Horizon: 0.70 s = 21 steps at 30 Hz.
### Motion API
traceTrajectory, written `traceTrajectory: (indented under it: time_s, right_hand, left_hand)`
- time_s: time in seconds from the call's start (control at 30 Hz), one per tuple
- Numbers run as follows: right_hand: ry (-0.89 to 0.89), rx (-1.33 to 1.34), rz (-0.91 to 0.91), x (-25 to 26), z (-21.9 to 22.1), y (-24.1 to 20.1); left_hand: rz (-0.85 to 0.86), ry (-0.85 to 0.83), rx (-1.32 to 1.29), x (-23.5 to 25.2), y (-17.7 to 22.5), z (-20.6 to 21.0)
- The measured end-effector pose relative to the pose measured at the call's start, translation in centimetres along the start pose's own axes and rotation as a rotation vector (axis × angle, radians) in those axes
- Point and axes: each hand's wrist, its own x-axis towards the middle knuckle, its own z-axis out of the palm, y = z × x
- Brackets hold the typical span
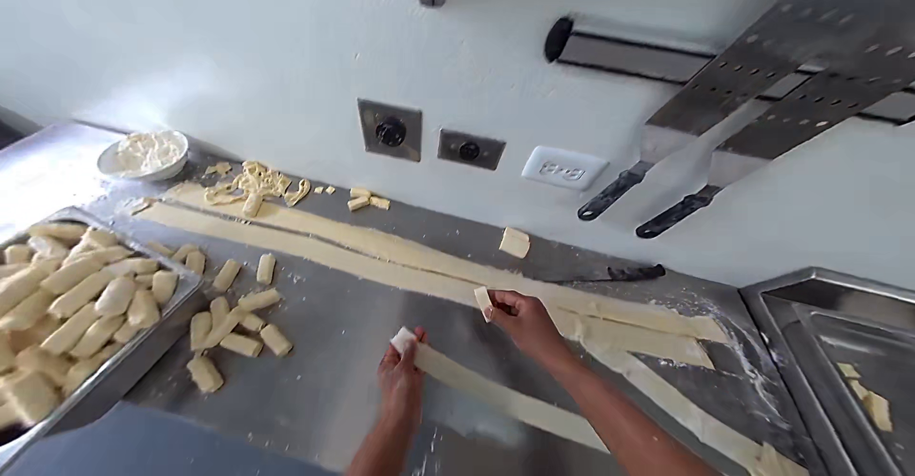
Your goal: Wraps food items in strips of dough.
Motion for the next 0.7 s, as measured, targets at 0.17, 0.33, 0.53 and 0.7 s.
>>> traceTrajectory:
  time_s: [0.17, 0.33, 0.53, 0.7]
  right_hand:
    - [0.003, -0.122, -0.096, -5.6, 7.2, 1.1]
    - [0.102, -0.237, -0.313, -5.3, 11.3, 3.1]
    - [0.149, -0.14, -0.393, -4.6, 11.7, 5.0]
    - [0.247, -0.197, -0.437, -5.3, 9.7, 7.3]
  left_hand:
    - [0.027, -0.041, 0.112, 0.1, -0.9, -0.5]
    - [0.148, -0.014, 0.145, 0.4, -0.2, -0.8]
    - [0.51, -0.287, 0.538, -1.7, -1.6, -1.6]
    - [0.911, -0.406, 1.149, -1.3, -5.1, -2.1]
